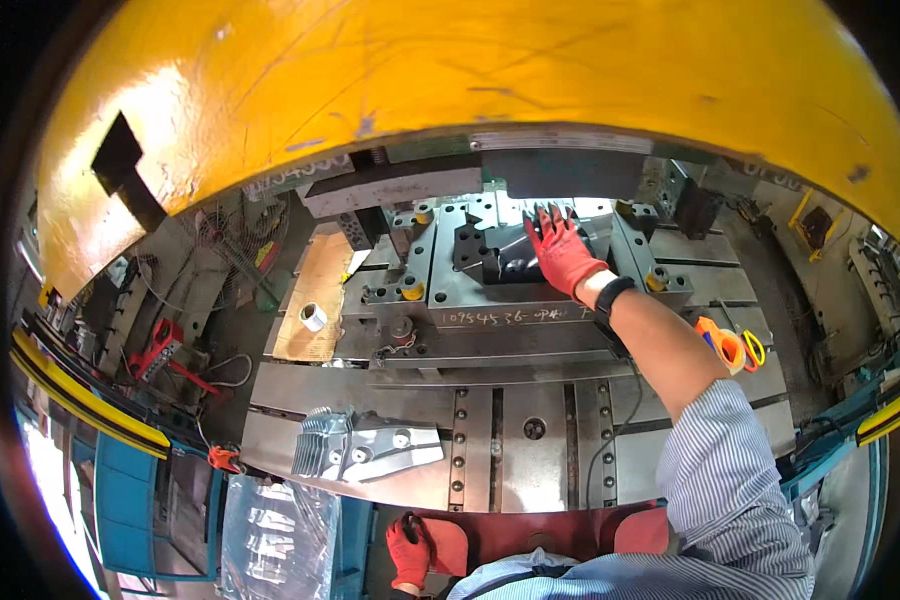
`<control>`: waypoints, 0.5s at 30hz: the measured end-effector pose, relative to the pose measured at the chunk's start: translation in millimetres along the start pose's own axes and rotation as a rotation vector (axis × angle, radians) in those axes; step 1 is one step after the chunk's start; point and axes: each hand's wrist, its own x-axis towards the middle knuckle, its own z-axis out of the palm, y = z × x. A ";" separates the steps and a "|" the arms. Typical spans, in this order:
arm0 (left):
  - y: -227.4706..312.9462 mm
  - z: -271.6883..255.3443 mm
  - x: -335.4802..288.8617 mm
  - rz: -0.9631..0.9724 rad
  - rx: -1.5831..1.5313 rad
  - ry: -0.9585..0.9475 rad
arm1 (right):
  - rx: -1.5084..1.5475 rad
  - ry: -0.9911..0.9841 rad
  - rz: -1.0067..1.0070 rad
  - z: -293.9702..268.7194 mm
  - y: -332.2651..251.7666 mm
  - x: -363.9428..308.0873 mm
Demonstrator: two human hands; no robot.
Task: Transfer metal parts from a bin to a metal press machine, operate the machine, and organize processed parts.
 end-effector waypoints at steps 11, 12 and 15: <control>-100.0 8.1 -6.0 -0.394 -0.657 -0.068 | 0.836 0.274 0.271 -40.7 -19.1 -160.4; -94.1 8.5 -5.9 -0.434 -0.677 -0.150 | 0.898 0.254 0.330 -33.9 -14.3 -196.4; -104.7 15.2 -3.9 -0.472 -0.659 -0.382 | 1.023 0.215 0.567 -12.9 -12.5 -306.0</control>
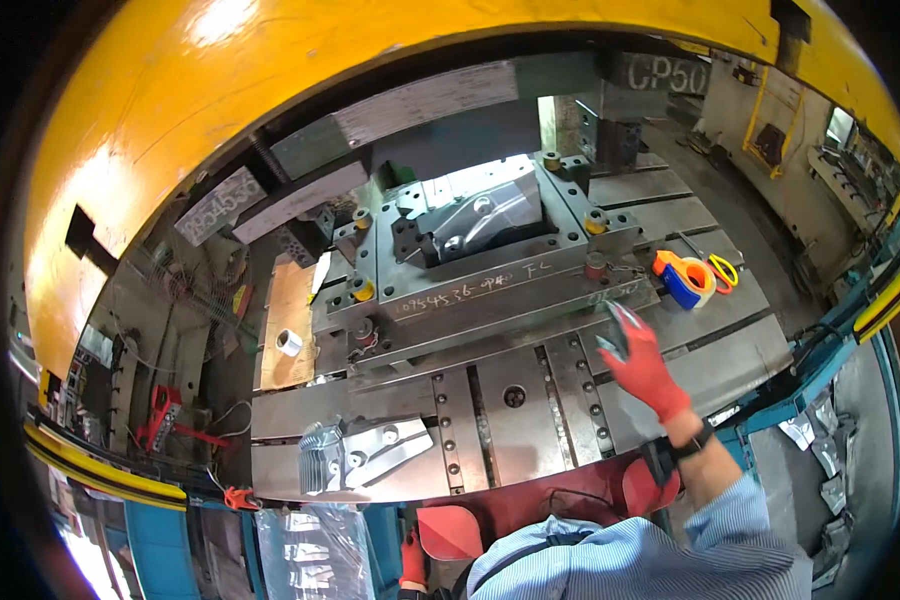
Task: Transfer metal parts from a bin to a metal press machine, operate the machine, and organize processed parts.
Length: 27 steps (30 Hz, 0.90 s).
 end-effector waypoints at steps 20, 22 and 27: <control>1.2 -8.2 7.8 0.109 0.573 -0.416 | 0.892 -0.159 0.986 41.4 163.4 -356.7; 13.4 1.8 4.7 0.130 0.587 -0.417 | 0.861 -0.193 0.989 47.5 181.2 -361.1; 37.8 8.9 -10.1 0.177 0.603 -0.389 | 0.946 -0.218 0.998 92.7 272.3 -428.6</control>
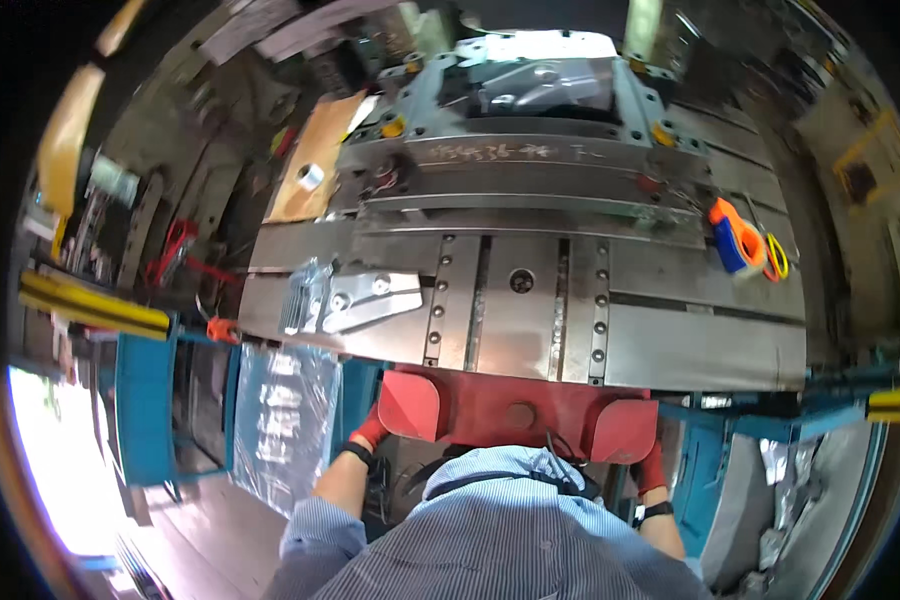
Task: Transfer metal parts from a bin to a metal press machine, operate the machine, and organize processed parts.
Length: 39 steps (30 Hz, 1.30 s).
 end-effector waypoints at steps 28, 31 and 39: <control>-28.9 1.5 -27.1 -0.124 -0.405 0.179 | -0.124 0.467 0.103 -25.9 -133.6 -21.6; -60.6 -3.3 -38.3 -0.323 -0.513 0.076 | -0.363 0.637 -0.347 7.4 -179.4 -21.6; -205.6 12.3 -54.2 -0.204 0.001 -0.212 | -0.787 0.339 -0.839 293.1 -402.5 -32.8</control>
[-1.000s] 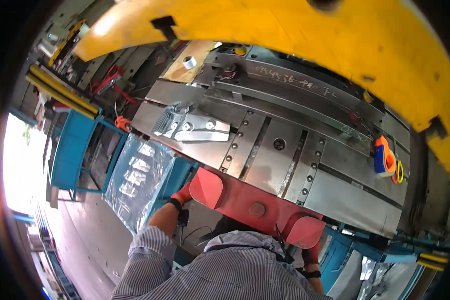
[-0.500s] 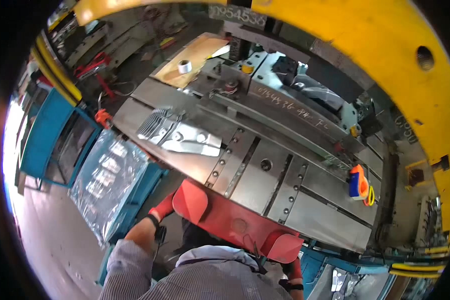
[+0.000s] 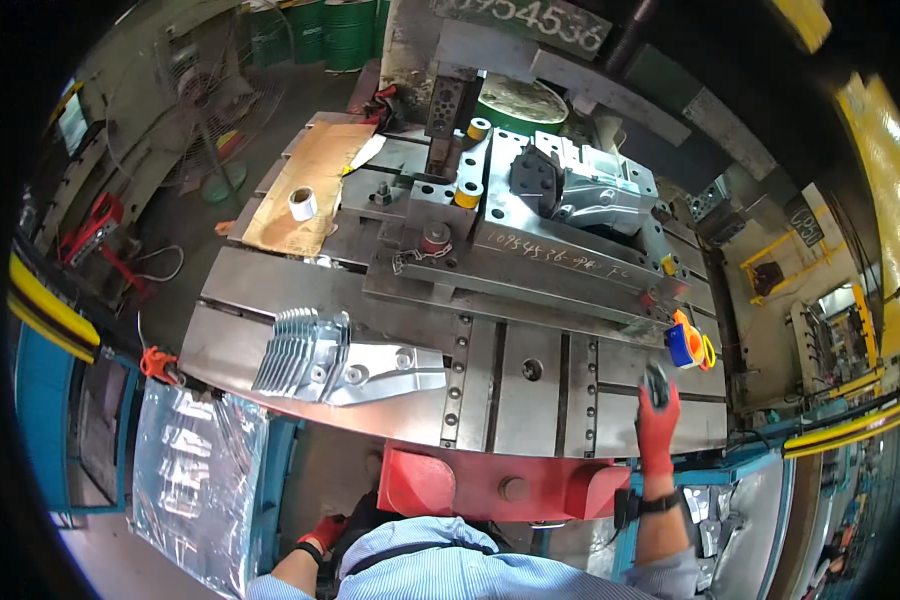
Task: Transfer metal parts from a bin to a metal press machine, operate the machine, and organize processed parts.
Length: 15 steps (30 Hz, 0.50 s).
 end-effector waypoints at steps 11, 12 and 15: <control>13.6 -29.2 6.1 -0.035 -0.191 0.200 | -0.643 -0.104 -0.127 139.9 -188.8 222.0; 27.4 -29.7 -3.8 -0.026 -0.180 0.231 | -0.692 -0.156 -0.038 143.4 -197.0 236.2; 19.5 -10.6 -22.9 0.014 -0.164 0.361 | -0.785 -0.193 -0.033 159.6 -201.5 259.2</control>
